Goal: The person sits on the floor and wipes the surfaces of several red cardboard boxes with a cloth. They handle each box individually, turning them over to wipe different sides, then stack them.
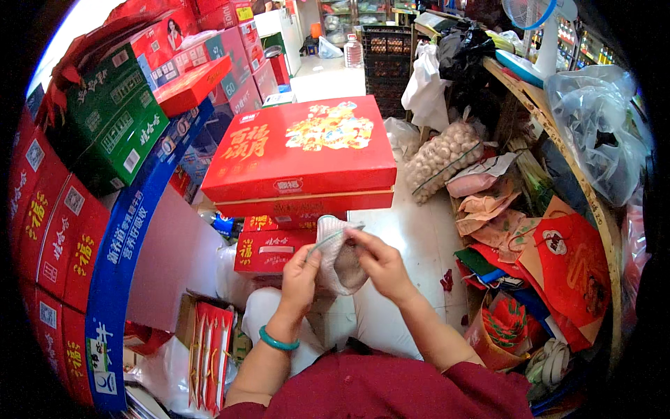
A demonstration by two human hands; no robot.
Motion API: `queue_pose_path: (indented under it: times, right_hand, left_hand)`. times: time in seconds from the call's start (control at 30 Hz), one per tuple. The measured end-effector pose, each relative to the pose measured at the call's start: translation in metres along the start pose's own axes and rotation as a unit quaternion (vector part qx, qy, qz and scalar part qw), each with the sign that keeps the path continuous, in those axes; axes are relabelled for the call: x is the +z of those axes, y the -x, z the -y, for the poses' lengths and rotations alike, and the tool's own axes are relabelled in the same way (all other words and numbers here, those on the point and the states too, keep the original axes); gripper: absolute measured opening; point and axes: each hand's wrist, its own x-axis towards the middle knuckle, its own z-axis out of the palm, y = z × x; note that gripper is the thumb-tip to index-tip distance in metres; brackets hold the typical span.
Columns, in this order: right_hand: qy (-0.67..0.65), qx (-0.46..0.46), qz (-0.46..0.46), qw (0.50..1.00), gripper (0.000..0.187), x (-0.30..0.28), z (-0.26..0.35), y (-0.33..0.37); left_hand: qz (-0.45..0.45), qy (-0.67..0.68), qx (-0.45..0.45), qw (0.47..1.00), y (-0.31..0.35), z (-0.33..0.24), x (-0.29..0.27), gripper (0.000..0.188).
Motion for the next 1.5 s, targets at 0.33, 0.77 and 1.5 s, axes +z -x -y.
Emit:
queue_pose_path:
  times: [0.33, 0.77, 1.5]
  right_hand:
    - [0.007, 0.148, -0.083, 0.986, 0.028, -0.026, -0.015, -0.001]
    - [-0.195, 0.09, -0.06, 0.975, 0.043, 0.005, -0.023, 0.001]
    - [-0.312, 0.311, 0.038, 0.897, 0.048, -0.08, -0.06, -0.09]
  left_hand:
    - [-0.076, 0.188, 0.008, 0.979, 0.0, -0.013, -0.024, 0.03]
    - [0.065, -0.167, 0.028, 0.983, 0.0, -0.025, 0.0, 0.029]
    - [-0.39, -0.155, 0.174, 0.891, -0.149, -0.077, -0.144, 0.085]
